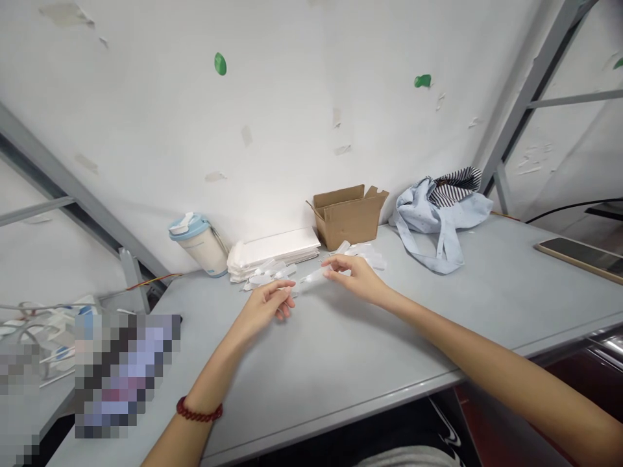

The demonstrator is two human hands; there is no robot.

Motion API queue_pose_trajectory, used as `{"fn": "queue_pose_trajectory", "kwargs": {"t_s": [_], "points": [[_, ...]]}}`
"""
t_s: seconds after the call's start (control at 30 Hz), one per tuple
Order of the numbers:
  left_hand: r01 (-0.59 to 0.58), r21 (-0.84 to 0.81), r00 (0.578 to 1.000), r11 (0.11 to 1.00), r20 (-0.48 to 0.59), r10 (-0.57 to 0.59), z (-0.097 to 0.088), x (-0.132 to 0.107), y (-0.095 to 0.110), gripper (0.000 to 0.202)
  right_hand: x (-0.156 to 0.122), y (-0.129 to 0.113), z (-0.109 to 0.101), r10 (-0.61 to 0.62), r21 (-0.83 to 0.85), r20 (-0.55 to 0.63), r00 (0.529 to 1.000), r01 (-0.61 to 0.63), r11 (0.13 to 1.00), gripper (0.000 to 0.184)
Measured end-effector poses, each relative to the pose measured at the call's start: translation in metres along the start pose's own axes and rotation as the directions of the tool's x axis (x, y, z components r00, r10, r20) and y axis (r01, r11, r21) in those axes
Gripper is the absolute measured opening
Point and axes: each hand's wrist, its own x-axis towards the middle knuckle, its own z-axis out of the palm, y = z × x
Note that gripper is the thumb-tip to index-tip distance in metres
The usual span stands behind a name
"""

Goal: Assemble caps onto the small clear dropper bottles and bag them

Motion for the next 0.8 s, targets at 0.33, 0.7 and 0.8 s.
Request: {"fn": "queue_pose_trajectory", "kwargs": {"t_s": [0.33, 0.7, 0.8], "points": [[-0.007, 0.044, 1.0, 0.999, 0.017, 0.007, 0.005, 0.001, -0.002, 0.046, -0.001, -0.009, -0.002, 0.126, 0.235, 0.095, 0.987, -0.146, 0.961, 0.023], [-0.069, -0.034, 0.997, 0.997, -0.025, 0.068, 0.004, 0.001, -0.003, 0.033, -0.003, -0.02, -0.003, 0.126, 0.222, 0.092, 0.988, -0.144, 0.964, 0.023], [-0.06, -0.104, 0.998, 0.993, -0.025, 0.058, 0.003, 0.001, -0.004, 0.032, -0.003, -0.018, -0.002, 0.116, 0.258, 0.118, 0.986, -0.143, 0.956, 0.023]]}}
